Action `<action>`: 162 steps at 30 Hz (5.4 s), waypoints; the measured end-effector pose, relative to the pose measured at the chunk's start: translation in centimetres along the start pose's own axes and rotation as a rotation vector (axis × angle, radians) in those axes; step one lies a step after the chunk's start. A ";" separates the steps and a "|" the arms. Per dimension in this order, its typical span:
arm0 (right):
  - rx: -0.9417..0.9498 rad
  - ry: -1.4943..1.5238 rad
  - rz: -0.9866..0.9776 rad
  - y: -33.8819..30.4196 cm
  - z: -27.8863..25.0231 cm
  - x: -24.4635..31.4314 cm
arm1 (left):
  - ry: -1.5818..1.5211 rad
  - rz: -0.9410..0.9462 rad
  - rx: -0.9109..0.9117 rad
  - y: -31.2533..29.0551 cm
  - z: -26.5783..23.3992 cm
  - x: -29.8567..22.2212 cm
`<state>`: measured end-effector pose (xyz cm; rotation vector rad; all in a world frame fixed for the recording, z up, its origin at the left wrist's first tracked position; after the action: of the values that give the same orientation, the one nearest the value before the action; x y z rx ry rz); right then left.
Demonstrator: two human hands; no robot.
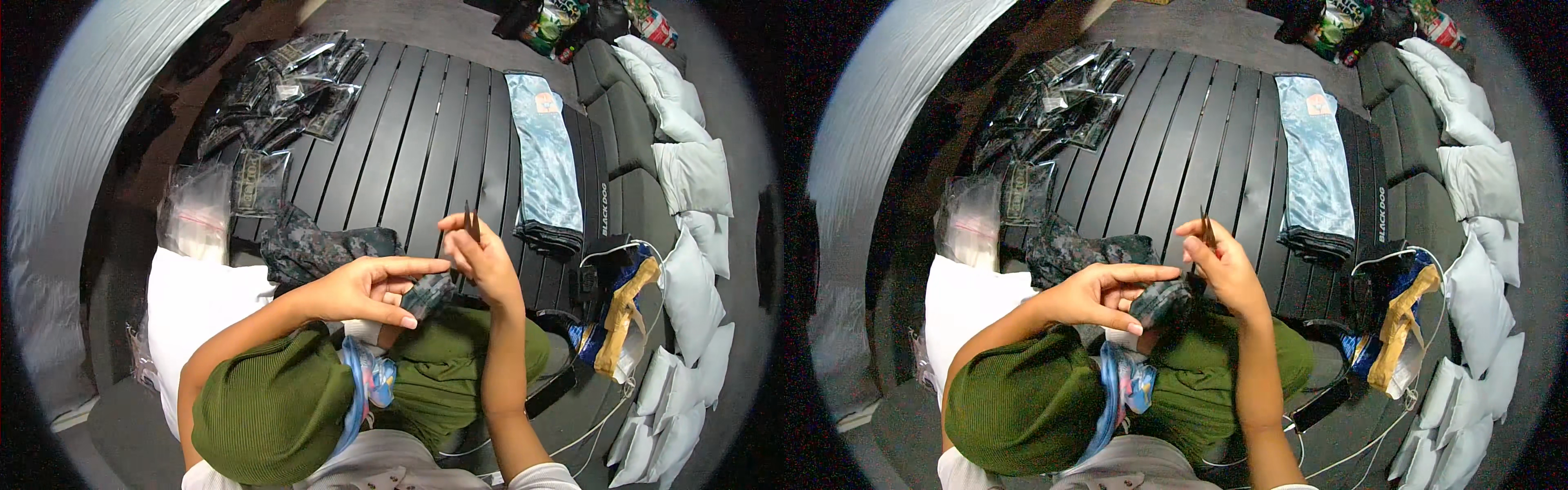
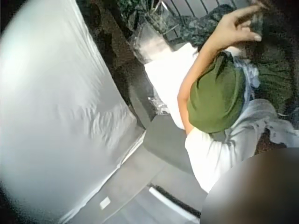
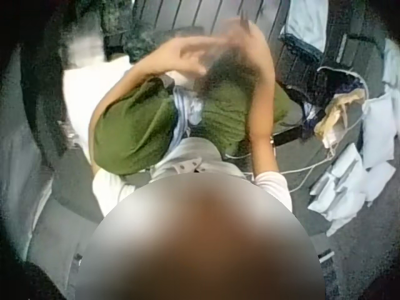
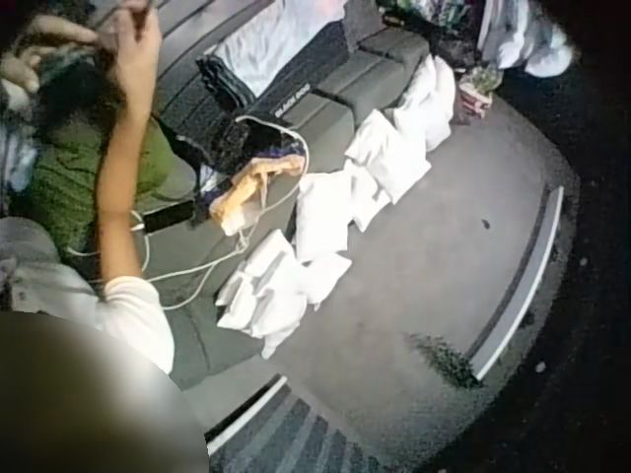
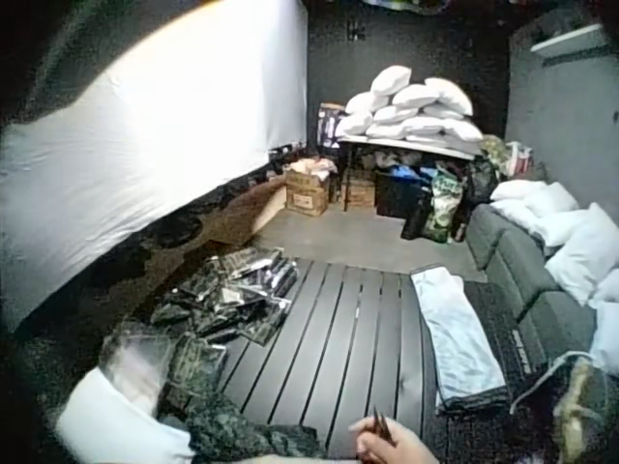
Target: Folding a neck gaiter and sealing it in a plastic bag.
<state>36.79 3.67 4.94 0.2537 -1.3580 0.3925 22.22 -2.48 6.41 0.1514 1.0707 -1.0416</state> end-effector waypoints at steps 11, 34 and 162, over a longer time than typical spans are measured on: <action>0.142 -0.891 -0.432 -2.7 1.3 4.0 | 0.225 0.173 -0.364 -0.6 -1.7 -1.1; 0.130 -1.125 -0.474 -2.7 2.3 3.3 | 0.777 0.310 -0.491 -0.8 -1.6 -1.9; 0.069 -0.986 -0.416 -3.3 2.6 3.4 | 0.261 0.244 -0.503 -1.4 -3.0 -1.1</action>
<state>36.34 0.02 8.92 0.8464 -2.1881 -0.0731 19.11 -0.88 6.18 0.0087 1.4795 -0.5191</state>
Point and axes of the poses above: each hand's wrist, its own y-axis towards the middle knuckle, its own z-axis out of the palm, x = y × z, the point moved 5 cm from there along y, towards the middle knuckle, and after that the axes turned 10 degrees about -z, right-handed, at the moved point
